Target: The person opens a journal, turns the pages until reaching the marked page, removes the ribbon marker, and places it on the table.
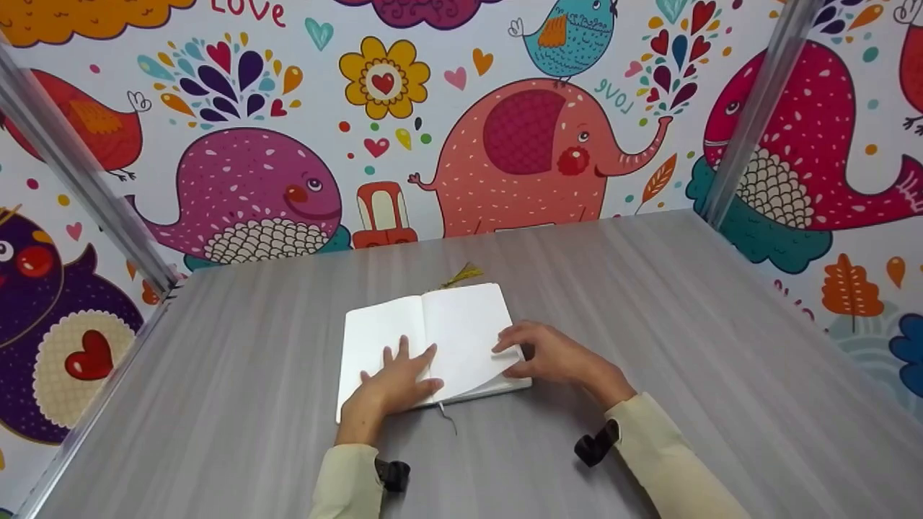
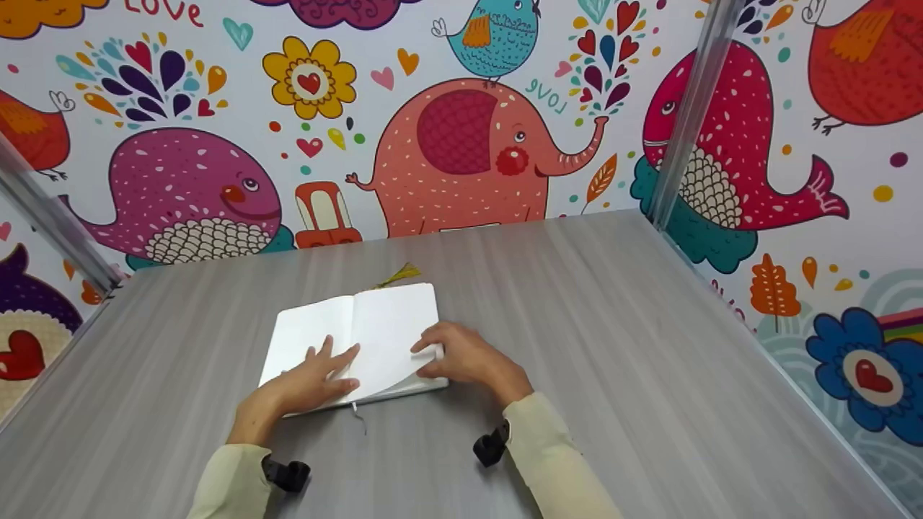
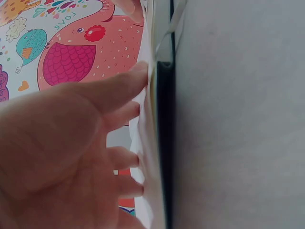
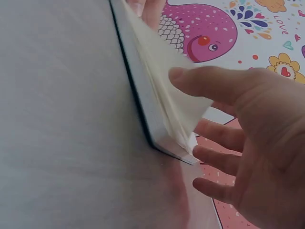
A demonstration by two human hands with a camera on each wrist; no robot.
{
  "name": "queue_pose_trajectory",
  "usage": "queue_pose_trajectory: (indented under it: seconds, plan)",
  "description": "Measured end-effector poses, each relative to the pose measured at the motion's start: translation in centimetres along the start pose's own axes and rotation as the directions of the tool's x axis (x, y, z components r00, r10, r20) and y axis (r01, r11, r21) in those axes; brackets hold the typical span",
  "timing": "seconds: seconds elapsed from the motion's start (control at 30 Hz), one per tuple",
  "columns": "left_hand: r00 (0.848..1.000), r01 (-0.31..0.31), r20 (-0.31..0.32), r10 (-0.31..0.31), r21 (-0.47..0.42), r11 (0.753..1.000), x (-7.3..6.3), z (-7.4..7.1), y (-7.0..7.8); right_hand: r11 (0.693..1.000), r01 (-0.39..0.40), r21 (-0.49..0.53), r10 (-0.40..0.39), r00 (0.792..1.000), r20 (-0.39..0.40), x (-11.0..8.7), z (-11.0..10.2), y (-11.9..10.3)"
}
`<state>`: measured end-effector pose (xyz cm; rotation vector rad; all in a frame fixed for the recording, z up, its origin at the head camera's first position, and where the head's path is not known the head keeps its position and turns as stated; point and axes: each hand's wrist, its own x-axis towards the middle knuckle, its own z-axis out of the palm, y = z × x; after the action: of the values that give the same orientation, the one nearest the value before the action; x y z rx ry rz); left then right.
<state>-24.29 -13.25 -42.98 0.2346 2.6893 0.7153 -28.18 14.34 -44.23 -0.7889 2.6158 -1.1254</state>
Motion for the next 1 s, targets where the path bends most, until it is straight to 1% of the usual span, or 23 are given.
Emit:
queue_pose_trajectory:
  seconds: [0.1,0.17,0.23,0.3,0.4,0.47,0.5,0.6,0.67,0.73,0.83,0.87,0.9,1.0]
  plan:
    - [1.0,0.009,0.005,-0.009,-0.003,1.0,0.1,0.0,0.0,1.0,0.003,-0.024,-0.004,0.998,-0.064,0.2,0.1,0.0]
    - [1.0,0.018,0.008,-0.018,-0.005,1.0,0.2,0.0,0.0,1.0,-0.029,0.005,0.03,0.993,-0.117,0.4,0.1,0.0]
    - [1.0,0.025,0.01,-0.025,-0.009,1.0,0.2,0.0,0.1,0.994,-0.086,0.063,0.096,0.982,-0.166,0.6,0.1,-0.2]
    - [1.0,0.029,0.011,-0.029,-0.01,1.0,0.2,0.0,0.1,0.976,-0.152,0.154,0.182,0.963,-0.201,0.7,0.1,-0.4]
    - [0.999,0.029,0.013,-0.029,-0.011,1.0,0.1,0.0,0.1,0.932,-0.231,0.279,0.295,0.932,-0.213,0.9,0.1,-0.6]
    - [1.0,0.027,0.014,-0.027,-0.008,1.0,0.1,0.0,0.1,0.903,-0.249,0.351,0.331,0.923,-0.198,1.0,0.2,-0.8]
    - [1.0,0.026,0.014,-0.026,-0.007,1.0,0.1,0.0,0.1,0.891,-0.243,0.383,0.333,0.924,-0.188,1.1,0.3,-0.8]
    - [1.0,0.021,0.01,-0.021,-0.006,1.0,0.1,0.0,0.1,0.84,-0.213,0.498,0.338,0.925,-0.174,1.3,0.3,-1.0]
    - [1.0,0.02,0.007,-0.02,-0.007,1.0,0.1,0.0,0.1,0.794,-0.193,0.576,0.348,0.922,-0.171,1.4,0.4,-1.1]
    - [1.0,0.019,0.006,-0.019,-0.009,1.0,0.1,0.0,0.1,0.739,-0.189,0.646,0.377,0.911,-0.165,1.4,0.4,-1.1]
    - [1.0,0.019,0.006,-0.019,-0.005,1.0,0.2,0.1,0.1,0.666,-0.207,0.717,0.424,0.895,-0.135,1.3,0.6,-1.0]
    - [1.0,0.019,0.006,-0.019,-0.005,1.0,0.2,0.1,0.1,0.647,-0.214,0.732,0.434,0.893,-0.123,1.2,0.6,-1.0]
    - [1.0,0.019,0.006,-0.019,-0.004,1.0,0.2,0.1,0.1,0.631,-0.22,0.744,0.442,0.89,-0.112,1.2,0.6,-0.9]
    - [1.0,0.019,0.003,-0.019,-0.004,1.0,0.2,0.1,0.1,0.603,-0.221,0.767,0.446,0.89,-0.094,1.2,0.8,-0.7]
